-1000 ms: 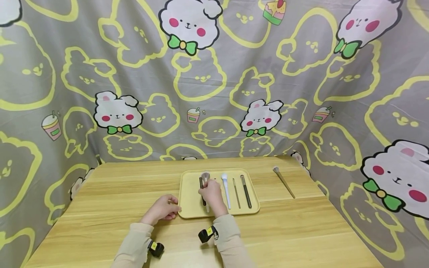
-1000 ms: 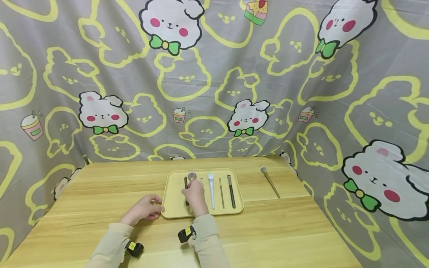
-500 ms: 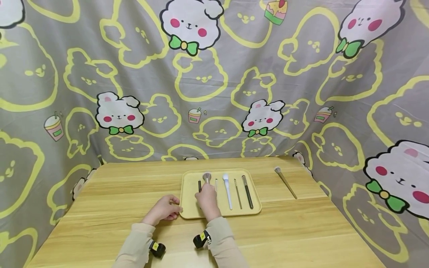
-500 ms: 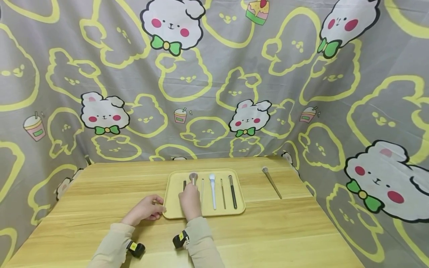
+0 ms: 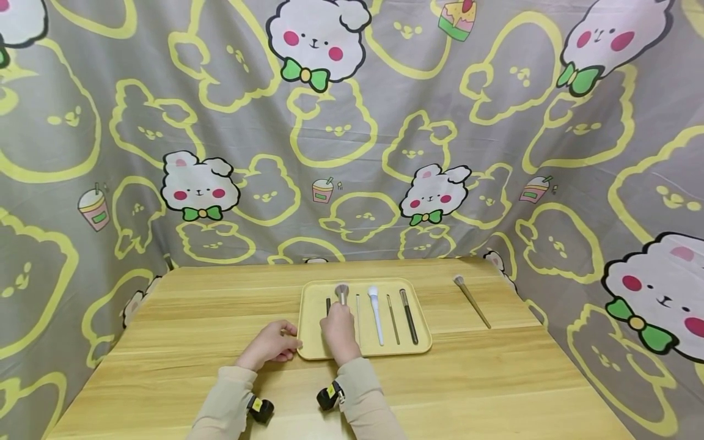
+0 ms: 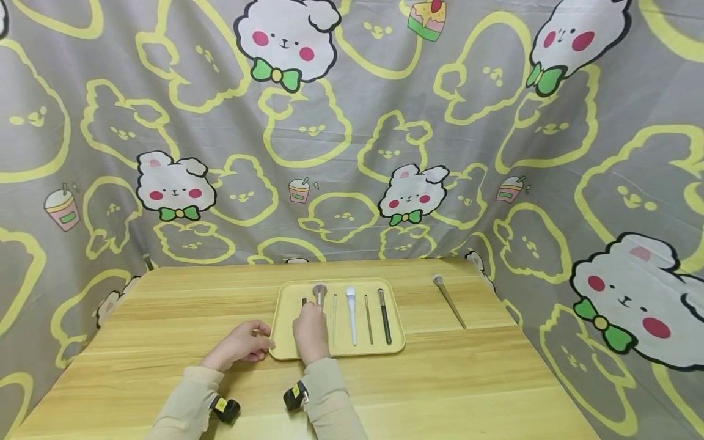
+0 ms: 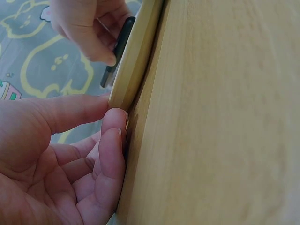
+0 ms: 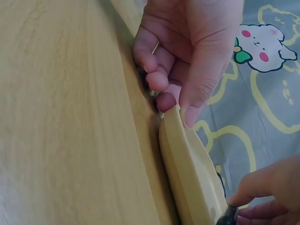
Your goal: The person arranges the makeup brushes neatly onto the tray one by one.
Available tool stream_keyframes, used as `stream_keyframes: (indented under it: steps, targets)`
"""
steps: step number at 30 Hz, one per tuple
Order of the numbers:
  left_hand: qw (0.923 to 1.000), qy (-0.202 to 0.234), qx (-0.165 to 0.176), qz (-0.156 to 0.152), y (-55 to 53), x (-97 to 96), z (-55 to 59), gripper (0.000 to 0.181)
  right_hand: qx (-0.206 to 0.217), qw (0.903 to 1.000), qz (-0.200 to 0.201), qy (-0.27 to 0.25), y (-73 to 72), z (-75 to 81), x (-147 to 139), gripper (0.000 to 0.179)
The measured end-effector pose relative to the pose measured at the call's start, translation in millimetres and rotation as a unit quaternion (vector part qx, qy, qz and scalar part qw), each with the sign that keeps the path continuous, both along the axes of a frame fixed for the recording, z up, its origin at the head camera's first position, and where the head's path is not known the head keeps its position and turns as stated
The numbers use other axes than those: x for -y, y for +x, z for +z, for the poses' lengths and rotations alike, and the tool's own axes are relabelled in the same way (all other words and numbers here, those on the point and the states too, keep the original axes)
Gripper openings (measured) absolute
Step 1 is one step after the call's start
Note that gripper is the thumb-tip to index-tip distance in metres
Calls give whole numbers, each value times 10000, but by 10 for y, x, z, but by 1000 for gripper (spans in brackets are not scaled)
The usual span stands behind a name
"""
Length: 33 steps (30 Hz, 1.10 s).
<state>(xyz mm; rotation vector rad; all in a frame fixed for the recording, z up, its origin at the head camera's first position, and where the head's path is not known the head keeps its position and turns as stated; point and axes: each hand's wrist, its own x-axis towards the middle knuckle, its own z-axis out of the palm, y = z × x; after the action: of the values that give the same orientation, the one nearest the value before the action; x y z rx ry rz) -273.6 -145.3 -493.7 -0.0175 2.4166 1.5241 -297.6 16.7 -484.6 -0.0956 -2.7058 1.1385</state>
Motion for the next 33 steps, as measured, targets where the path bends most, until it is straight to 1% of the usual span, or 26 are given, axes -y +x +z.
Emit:
stream_keyframes:
  steps: [6, 12, 17, 26, 33]
  targets:
    - [10000, -48, -18, 15, 5, 0, -5, 28, 33, 9998, 91, 180, 14, -4, 14, 6]
    - [9999, -73, 31, 91, -4, -3, -19, 27, -206, 9982, 147, 540, 38, 3, 32, 5]
    - [9999, -68, 36, 93, -13, -1, -30, 27, -282, 9962, 138, 813, 26, -29, 57, 5]
    - [9999, -106, 12, 106, -10, -10, -25, 27, -370, 9949, 155, 923, 10, -58, 65, 5]
    - [9999, -104, 92, 85, -16, -1, -19, 28, -379, 9952, 209, 878, 23, -57, 64, 6]
